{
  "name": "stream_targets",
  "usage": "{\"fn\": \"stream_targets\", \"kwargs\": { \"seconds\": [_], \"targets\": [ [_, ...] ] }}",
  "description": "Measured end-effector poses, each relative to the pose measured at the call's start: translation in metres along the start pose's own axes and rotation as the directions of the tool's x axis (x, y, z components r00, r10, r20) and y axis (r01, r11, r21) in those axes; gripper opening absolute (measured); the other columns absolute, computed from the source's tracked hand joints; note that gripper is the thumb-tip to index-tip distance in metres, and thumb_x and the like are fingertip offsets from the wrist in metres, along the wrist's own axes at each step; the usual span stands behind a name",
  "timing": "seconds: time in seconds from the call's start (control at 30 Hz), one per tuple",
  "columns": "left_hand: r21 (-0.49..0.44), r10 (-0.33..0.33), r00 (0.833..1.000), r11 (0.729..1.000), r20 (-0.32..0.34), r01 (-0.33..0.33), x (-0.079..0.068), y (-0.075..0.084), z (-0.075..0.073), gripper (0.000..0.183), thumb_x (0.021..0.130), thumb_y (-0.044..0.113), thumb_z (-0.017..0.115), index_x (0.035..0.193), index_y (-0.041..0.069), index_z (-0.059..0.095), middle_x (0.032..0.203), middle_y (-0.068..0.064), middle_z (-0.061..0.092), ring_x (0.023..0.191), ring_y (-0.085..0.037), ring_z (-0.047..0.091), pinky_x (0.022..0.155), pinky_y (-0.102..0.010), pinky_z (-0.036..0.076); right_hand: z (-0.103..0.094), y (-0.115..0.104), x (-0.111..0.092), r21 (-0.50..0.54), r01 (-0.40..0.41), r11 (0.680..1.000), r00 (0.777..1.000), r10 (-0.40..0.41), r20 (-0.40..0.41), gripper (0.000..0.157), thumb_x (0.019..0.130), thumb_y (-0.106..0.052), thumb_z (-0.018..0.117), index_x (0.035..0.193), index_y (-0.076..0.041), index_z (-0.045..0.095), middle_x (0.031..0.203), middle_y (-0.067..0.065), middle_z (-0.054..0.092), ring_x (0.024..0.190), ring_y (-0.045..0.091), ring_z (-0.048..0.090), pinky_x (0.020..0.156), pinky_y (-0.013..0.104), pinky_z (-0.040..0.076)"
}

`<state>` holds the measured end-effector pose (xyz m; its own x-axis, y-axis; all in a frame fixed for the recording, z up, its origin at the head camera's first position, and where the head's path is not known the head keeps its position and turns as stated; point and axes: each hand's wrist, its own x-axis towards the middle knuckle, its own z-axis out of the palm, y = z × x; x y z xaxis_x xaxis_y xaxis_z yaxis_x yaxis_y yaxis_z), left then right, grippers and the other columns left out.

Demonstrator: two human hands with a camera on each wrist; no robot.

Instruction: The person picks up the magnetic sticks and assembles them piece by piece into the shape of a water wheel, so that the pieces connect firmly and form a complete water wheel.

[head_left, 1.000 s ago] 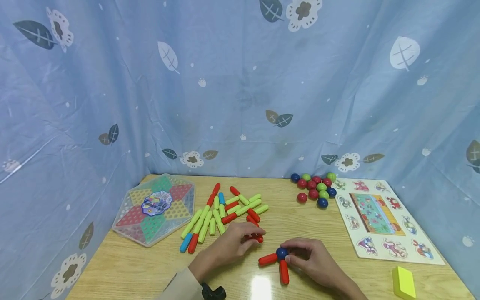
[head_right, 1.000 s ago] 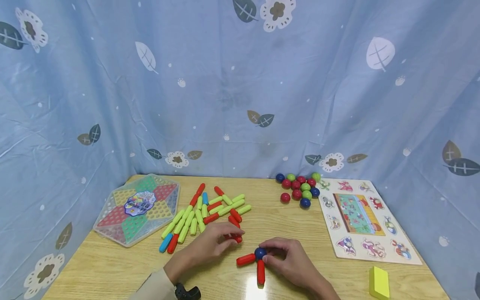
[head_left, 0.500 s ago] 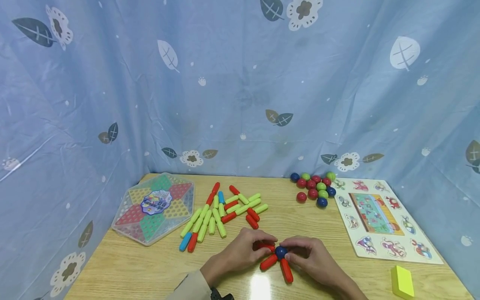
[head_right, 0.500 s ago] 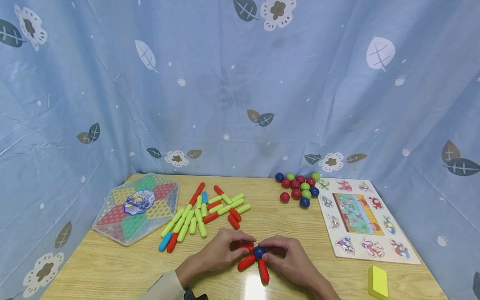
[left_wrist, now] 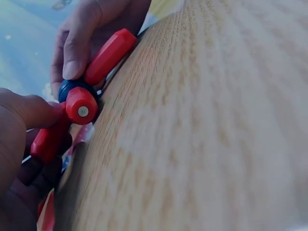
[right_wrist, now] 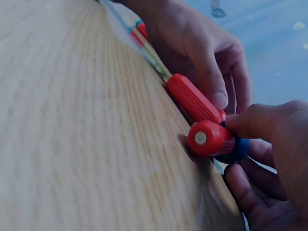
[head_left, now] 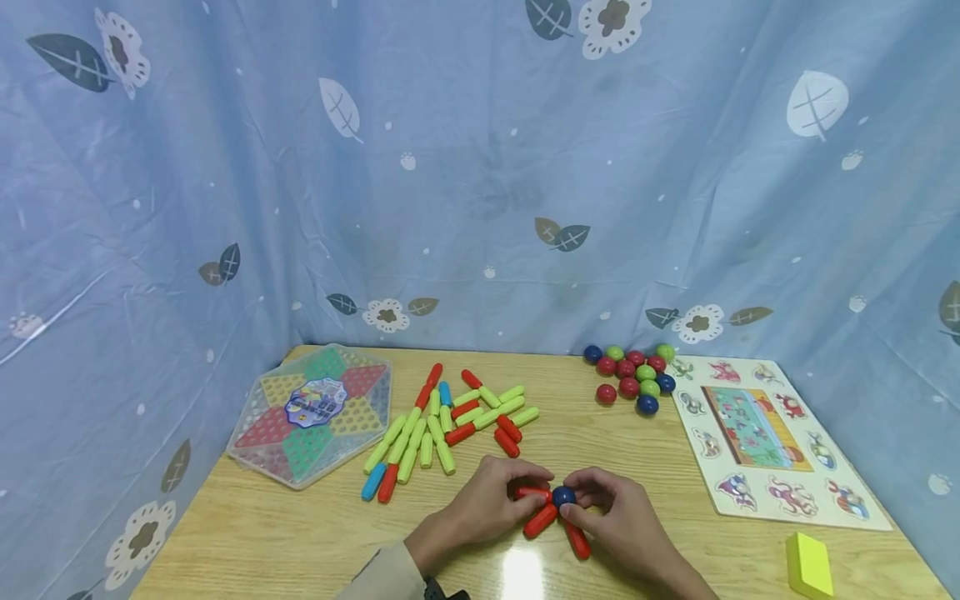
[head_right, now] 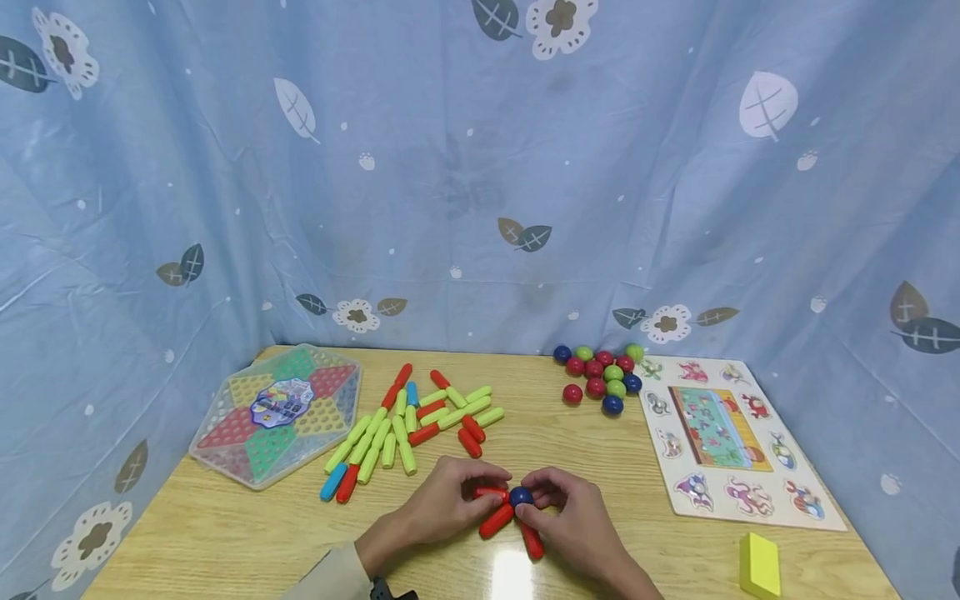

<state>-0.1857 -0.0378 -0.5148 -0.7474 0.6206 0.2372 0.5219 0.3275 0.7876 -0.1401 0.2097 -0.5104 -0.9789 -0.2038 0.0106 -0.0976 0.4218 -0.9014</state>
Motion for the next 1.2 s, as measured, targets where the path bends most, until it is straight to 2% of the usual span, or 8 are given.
{"fn": "stream_targets", "kwargs": {
  "seconds": [0.37,0.67,0.8,0.87,0.97,1.07,1.13,1.2],
  "targets": [
    [-0.05,0.024,1.0,0.998,-0.013,-0.025,-0.002,0.0,0.003,0.023,0.102,0.016,0.08,0.124,0.01,0.082,0.118,0.003,0.083,0.113,0.0,0.072,0.099,-0.022,0.058,-0.005,0.003,0.001,0.028,0.051,0.998,0.998,-0.052,0.038,0.026,0.097,-0.018,0.085,0.121,-0.01,0.081,0.11,0.003,0.081,0.093,0.006,0.073,0.083,0.022,0.061],
    [-0.07,0.015,1.0,0.997,-0.023,-0.016,-0.002,-0.001,0.002,0.019,0.098,0.013,0.083,0.116,0.01,0.084,0.109,0.006,0.083,0.1,0.004,0.072,0.09,-0.019,0.059,0.0,0.006,-0.003,-0.025,0.096,0.995,0.995,-0.096,-0.022,0.026,0.096,-0.018,0.086,0.121,-0.013,0.08,0.11,-0.002,0.08,0.092,0.005,0.073,0.084,0.023,0.061],
    [-0.099,0.015,1.0,0.995,0.004,-0.014,-0.004,-0.002,-0.001,0.02,0.098,0.016,0.084,0.117,0.011,0.084,0.105,0.007,0.083,0.094,0.005,0.072,0.086,-0.02,0.06,-0.001,0.008,-0.004,-0.011,0.117,0.993,0.993,-0.117,-0.007,0.027,0.097,-0.019,0.085,0.123,-0.013,0.08,0.112,-0.001,0.081,0.094,0.005,0.073,0.086,0.022,0.061],
    [-0.163,0.002,0.999,0.987,0.036,0.004,-0.005,-0.003,-0.005,0.023,0.098,0.017,0.083,0.12,0.009,0.083,0.107,0.005,0.084,0.095,0.003,0.074,0.088,-0.021,0.061,-0.003,0.009,-0.003,0.005,0.13,0.992,0.991,-0.13,0.018,0.027,0.099,-0.019,0.084,0.124,-0.012,0.08,0.113,0.0,0.081,0.096,0.005,0.074,0.086,0.023,0.062],
    [-0.351,-0.014,0.995,0.935,0.098,0.048,-0.008,-0.009,-0.015,0.031,0.101,0.015,0.079,0.129,0.0,0.078,0.117,-0.008,0.083,0.105,-0.004,0.077,0.096,-0.025,0.062,-0.007,0.01,-0.002,0.027,0.145,0.989,0.987,-0.146,0.063,0.025,0.1,-0.018,0.081,0.125,-0.01,0.08,0.114,0.002,0.081,0.097,0.005,0.074,0.087,0.022,0.062],
    [-0.549,0.01,0.993,0.834,0.119,0.058,-0.01,-0.018,-0.029,0.039,0.104,0.009,0.074,0.138,-0.01,0.069,0.13,-0.026,0.076,0.117,-0.016,0.078,0.101,-0.031,0.062,-0.012,0.01,-0.002,0.055,0.146,0.988,0.981,-0.152,0.117,0.024,0.102,-0.016,0.079,0.125,-0.01,0.08,0.117,0.005,0.081,0.1,0.005,0.074,0.087,0.022,0.061],
    [-0.617,0.05,0.994,0.786,0.102,0.024,-0.009,-0.024,-0.04,0.04,0.106,0.006,0.071,0.14,-0.014,0.065,0.135,-0.036,0.07,0.122,-0.028,0.077,0.101,-0.035,0.063,-0.016,0.01,-0.001,0.065,0.138,0.988,0.978,-0.146,0.149,0.024,0.102,-0.015,0.078,0.126,-0.01,0.08,0.119,0.006,0.081,0.102,0.005,0.074,0.089,0.021,0.061],
    [-0.627,0.063,0.996,0.779,0.069,-0.006,-0.009,-0.029,-0.049,0.039,0.106,0.006,0.071,0.14,-0.012,0.066,0.135,-0.037,0.069,0.125,-0.041,0.074,0.1,-0.036,0.063,-0.018,0.009,0.0,0.073,0.121,0.99,0.975,-0.132,0.18,0.024,0.103,-0.016,0.077,0.126,-0.01,0.079,0.121,0.006,0.081,0.105,0.005,0.074,0.09,0.02,0.06]
  ]
}}
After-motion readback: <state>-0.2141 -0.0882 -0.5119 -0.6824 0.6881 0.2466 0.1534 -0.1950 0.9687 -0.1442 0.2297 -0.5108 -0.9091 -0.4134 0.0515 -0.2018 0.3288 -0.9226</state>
